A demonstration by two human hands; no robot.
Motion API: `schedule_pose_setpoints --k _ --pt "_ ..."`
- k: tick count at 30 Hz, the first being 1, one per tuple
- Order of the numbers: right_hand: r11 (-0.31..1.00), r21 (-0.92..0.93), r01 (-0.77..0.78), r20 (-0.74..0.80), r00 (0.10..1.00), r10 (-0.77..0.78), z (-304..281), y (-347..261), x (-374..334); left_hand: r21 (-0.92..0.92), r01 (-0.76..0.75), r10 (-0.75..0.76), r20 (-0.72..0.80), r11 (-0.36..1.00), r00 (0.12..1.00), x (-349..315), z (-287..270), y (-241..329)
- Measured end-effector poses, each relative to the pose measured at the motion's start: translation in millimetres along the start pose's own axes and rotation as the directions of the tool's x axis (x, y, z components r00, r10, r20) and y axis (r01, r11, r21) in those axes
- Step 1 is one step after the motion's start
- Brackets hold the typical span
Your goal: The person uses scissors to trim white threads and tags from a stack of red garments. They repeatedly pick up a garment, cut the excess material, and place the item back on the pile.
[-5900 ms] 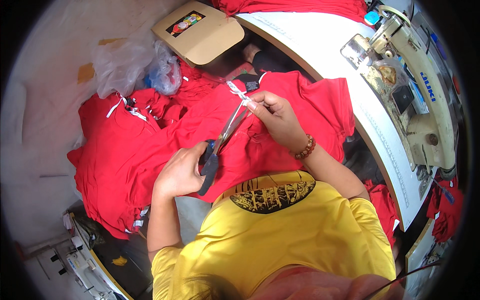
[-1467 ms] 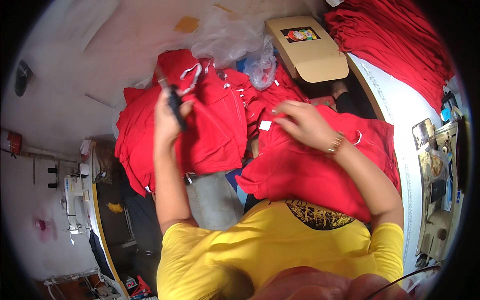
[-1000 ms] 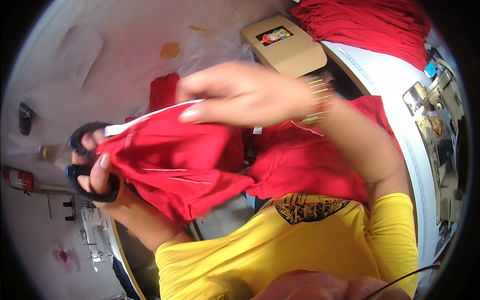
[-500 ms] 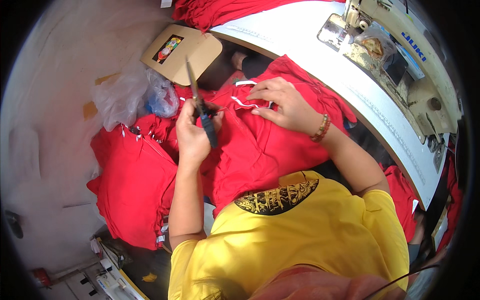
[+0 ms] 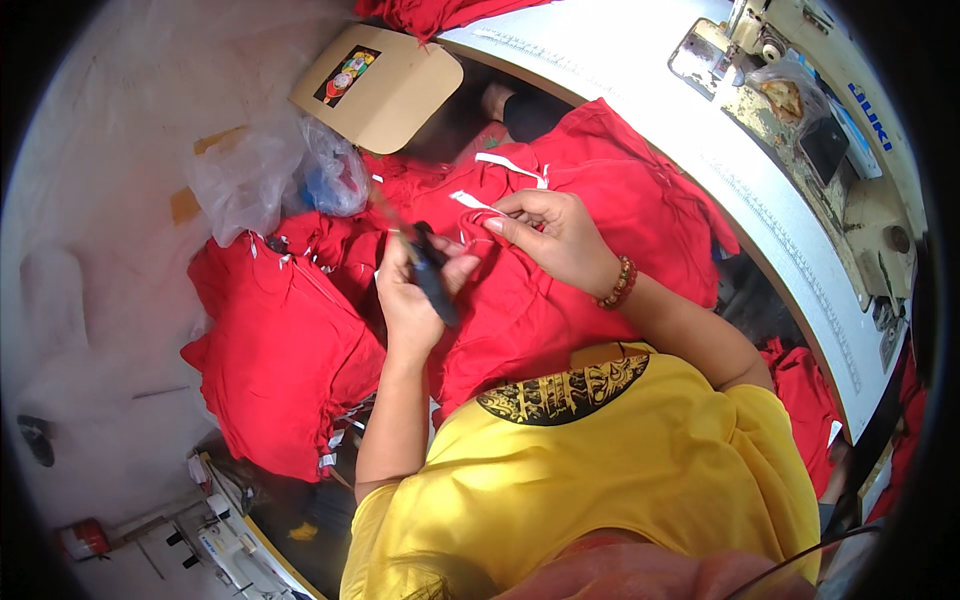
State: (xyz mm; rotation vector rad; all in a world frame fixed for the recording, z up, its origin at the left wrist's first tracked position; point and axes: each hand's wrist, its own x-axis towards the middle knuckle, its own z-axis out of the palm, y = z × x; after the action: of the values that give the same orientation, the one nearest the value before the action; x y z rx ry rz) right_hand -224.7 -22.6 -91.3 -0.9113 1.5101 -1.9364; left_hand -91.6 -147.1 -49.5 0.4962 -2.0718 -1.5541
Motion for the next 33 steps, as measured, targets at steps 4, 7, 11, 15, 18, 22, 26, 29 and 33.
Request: schedule_pose_setpoints --k 4,7,11,15,18,22,26,29,33 --pt "0.999 -0.027 -0.032 -0.013 0.999 0.032 -0.4 1.9 -1.4 -0.290 -0.021 0.008 -0.045 0.957 0.999 14.6 1.9 -3.8" --pt "0.997 -0.079 -0.016 -0.008 1.000 0.015 -0.4 0.0 -3.2 -0.196 0.058 -0.069 -0.051 0.979 0.996 20.4 8.5 1.0" --pt "0.995 -0.104 0.007 0.018 1.000 -0.006 2.4 -1.0 -4.7 -0.280 0.180 -0.189 -0.005 0.943 0.982 16.5 13.8 2.9" --pt "0.998 -0.020 0.052 0.023 0.998 -0.052 5.2 -2.4 -7.4 -0.198 0.136 -0.144 -0.023 0.971 0.989 10.9 14.4 0.6" --pt "0.999 0.024 0.035 -0.018 0.999 -0.034 5.8 -1.2 -7.7 -0.382 0.092 -0.131 -0.077 0.920 0.988 9.7 12.1 -2.7" --pt "0.998 0.002 0.061 0.030 0.998 -0.061 5.2 1.2 -9.0 -0.307 0.100 -0.122 -0.052 0.947 0.991 10.5 5.9 -10.2" --pt "0.995 -0.007 0.099 0.014 0.995 -0.099 9.0 2.4 -12.3 -0.226 0.116 -0.131 -0.056 0.967 0.990 9.3 14.2 -1.9" --pt "0.996 0.066 0.064 -0.017 0.998 -0.063 12.1 2.3 -14.2 -0.324 0.097 -0.125 -0.065 0.941 0.990 9.1 20.2 -2.0" --pt "0.994 0.095 0.054 -0.019 0.998 -0.052 10.5 5.6 -14.3 -0.311 0.174 -0.201 -0.059 0.935 0.978 6.2 14.3 -9.0"
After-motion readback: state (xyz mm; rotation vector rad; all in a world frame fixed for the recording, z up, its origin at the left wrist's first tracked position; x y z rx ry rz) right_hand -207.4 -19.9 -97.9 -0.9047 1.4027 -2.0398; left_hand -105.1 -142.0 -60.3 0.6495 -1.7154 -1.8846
